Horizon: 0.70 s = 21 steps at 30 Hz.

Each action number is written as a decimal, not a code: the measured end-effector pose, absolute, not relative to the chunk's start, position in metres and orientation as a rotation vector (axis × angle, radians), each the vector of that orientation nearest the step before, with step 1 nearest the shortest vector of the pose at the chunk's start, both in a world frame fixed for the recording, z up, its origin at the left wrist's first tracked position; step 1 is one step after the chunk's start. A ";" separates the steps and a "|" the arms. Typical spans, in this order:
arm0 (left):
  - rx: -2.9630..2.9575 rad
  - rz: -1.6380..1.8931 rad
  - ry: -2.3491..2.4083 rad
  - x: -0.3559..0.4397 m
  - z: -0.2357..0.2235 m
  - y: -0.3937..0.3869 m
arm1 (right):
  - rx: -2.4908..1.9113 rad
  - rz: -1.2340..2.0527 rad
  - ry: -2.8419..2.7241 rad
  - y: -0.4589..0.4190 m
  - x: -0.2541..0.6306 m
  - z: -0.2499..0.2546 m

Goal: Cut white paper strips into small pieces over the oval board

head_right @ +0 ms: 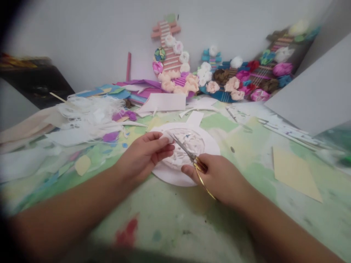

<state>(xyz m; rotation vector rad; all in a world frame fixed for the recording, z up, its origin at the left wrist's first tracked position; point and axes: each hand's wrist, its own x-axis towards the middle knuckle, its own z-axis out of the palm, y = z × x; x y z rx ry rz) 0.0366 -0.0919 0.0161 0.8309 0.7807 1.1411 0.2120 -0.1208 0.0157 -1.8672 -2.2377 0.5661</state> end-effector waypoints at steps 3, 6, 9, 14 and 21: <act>0.807 1.143 0.748 0.037 0.015 -0.092 | -1.874 0.583 -2.269 -0.119 0.212 0.015; 0.797 1.142 0.769 0.038 0.015 -0.093 | -1.882 0.565 -2.292 -0.117 0.215 0.015; 0.803 1.132 0.812 0.038 0.016 -0.092 | -1.897 0.542 -2.344 -0.115 0.220 0.016; 0.810 1.129 0.851 0.037 0.017 -0.093 | -1.913 0.539 -2.394 -0.115 0.226 0.015; 0.837 1.100 0.853 0.038 0.017 -0.094 | -1.877 0.670 -2.377 -0.115 0.226 0.013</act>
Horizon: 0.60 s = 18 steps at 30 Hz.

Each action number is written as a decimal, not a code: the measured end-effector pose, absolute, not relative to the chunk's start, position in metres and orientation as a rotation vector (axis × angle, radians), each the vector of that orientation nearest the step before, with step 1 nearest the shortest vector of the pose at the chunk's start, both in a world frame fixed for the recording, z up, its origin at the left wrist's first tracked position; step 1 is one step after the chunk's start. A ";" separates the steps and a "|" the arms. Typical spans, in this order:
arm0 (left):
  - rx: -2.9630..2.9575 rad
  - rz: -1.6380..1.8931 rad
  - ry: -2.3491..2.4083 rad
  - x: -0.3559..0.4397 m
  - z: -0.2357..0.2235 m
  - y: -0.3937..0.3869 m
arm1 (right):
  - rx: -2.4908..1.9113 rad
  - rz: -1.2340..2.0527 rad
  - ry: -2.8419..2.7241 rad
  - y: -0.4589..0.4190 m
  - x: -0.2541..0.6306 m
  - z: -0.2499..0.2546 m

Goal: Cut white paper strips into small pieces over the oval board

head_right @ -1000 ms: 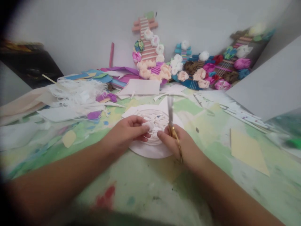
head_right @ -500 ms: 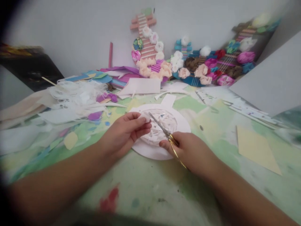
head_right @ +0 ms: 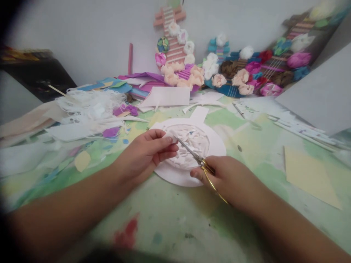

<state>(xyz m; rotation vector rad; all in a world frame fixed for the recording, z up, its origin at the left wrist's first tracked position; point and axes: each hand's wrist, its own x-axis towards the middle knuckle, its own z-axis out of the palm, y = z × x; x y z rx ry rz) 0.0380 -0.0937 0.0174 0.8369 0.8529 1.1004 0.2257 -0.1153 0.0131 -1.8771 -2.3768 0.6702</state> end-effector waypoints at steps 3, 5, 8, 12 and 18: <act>0.860 1.082 0.853 0.037 0.017 -0.092 | -1.878 0.694 -2.367 -0.116 0.225 0.014; 0.878 1.059 0.858 0.036 0.016 -0.091 | -1.879 0.719 -2.359 -0.118 0.225 0.015; 0.890 1.008 0.881 0.035 0.016 -0.091 | -1.890 0.781 -2.347 -0.121 0.224 0.017; 0.900 0.937 0.947 0.035 0.018 -0.091 | -1.900 0.855 -2.328 -0.125 0.226 0.018; 0.952 0.934 0.976 0.037 0.018 -0.092 | -1.903 1.023 -2.247 -0.129 0.230 0.017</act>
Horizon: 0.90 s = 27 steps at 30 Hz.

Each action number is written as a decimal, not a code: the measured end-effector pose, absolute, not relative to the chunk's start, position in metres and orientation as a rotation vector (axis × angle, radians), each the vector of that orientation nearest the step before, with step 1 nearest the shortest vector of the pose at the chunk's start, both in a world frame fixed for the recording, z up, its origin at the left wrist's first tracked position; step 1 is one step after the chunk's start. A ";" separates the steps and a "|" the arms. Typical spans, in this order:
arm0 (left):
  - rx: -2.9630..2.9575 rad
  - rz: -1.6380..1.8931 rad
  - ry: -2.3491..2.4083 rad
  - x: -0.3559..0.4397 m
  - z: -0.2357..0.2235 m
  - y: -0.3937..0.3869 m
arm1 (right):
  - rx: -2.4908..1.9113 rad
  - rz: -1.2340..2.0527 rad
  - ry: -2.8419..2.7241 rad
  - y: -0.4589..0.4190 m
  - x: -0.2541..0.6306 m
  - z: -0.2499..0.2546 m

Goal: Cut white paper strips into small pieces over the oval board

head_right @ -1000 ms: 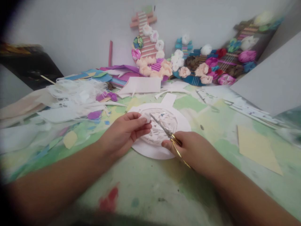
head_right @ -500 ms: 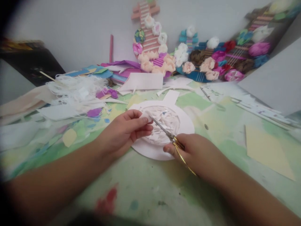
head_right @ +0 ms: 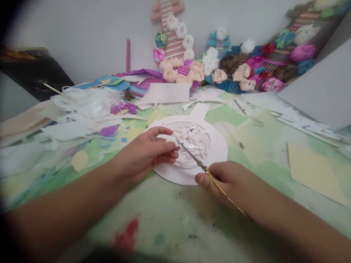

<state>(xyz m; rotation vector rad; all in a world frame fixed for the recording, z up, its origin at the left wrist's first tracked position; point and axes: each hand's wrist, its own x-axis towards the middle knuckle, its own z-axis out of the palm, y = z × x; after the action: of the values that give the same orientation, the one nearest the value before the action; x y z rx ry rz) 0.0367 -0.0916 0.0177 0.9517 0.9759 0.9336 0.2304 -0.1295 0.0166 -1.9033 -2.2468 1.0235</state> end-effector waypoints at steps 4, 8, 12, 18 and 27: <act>1.026 0.905 0.918 0.037 0.015 -0.093 | -1.995 1.140 -2.146 -0.138 0.227 0.025; 1.062 0.869 0.901 0.038 0.016 -0.096 | -2.027 1.129 -1.993 -0.150 0.220 0.034; 1.093 0.846 0.888 0.039 0.019 -0.100 | -1.965 1.160 -1.898 -0.161 0.215 0.038; 1.121 0.836 0.829 0.038 0.020 -0.103 | -1.969 1.000 -1.916 -0.168 0.211 0.042; 1.092 0.862 0.808 0.038 0.023 -0.106 | -1.950 0.996 -2.061 -0.168 0.222 0.039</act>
<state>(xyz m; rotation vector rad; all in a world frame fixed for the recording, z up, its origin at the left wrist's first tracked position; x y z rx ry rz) 0.0377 -0.1059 0.0225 1.0916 0.8075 0.8620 0.2219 -0.1685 0.0390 -1.9505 -2.0614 0.9963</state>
